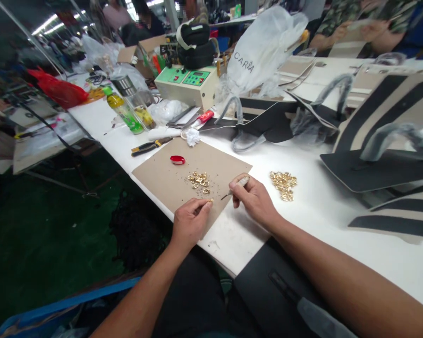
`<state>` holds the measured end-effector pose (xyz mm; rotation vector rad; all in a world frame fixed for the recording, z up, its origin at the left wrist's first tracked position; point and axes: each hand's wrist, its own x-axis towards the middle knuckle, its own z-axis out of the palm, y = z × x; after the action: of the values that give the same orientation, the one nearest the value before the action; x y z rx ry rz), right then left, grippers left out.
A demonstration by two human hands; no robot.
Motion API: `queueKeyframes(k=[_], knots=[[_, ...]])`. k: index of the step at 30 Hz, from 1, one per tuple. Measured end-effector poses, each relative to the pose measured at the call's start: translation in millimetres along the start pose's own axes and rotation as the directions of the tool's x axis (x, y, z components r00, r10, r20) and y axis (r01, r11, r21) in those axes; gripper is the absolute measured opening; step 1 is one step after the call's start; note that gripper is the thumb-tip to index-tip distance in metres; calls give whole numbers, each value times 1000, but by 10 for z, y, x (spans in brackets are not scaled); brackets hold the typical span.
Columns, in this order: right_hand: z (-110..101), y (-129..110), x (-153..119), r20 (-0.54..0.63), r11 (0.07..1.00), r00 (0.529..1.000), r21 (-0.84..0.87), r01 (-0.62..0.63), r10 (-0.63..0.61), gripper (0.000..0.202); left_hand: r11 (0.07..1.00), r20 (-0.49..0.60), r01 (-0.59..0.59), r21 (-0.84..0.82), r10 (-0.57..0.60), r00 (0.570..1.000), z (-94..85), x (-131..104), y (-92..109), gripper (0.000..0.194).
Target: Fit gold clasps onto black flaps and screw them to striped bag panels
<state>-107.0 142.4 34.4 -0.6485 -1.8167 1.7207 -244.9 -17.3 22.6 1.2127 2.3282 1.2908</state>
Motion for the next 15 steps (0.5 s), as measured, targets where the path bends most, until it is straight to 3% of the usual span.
queueKeyframes(k=[5,8,10,12,15], knots=[[-215,-49,172,-192,977,981,209,44,-3,26,975,-14,-28,220,32,999,-171,243,-46,16],[-421,-168,296,-316,942,948,308,134,-31,26,964,-72,1,265,18,997,-185,366,-25,34],[-571,-276,357,-381,917,923,347,197,-54,27,968,-68,-36,249,55,996,-96,396,64,43],[-713,-379,394,-433,901,899,361,241,-67,28,960,10,-157,231,159,987,86,396,216,35],[-886,-490,415,-494,894,865,344,287,-87,30,902,203,-374,214,333,921,489,407,509,19]])
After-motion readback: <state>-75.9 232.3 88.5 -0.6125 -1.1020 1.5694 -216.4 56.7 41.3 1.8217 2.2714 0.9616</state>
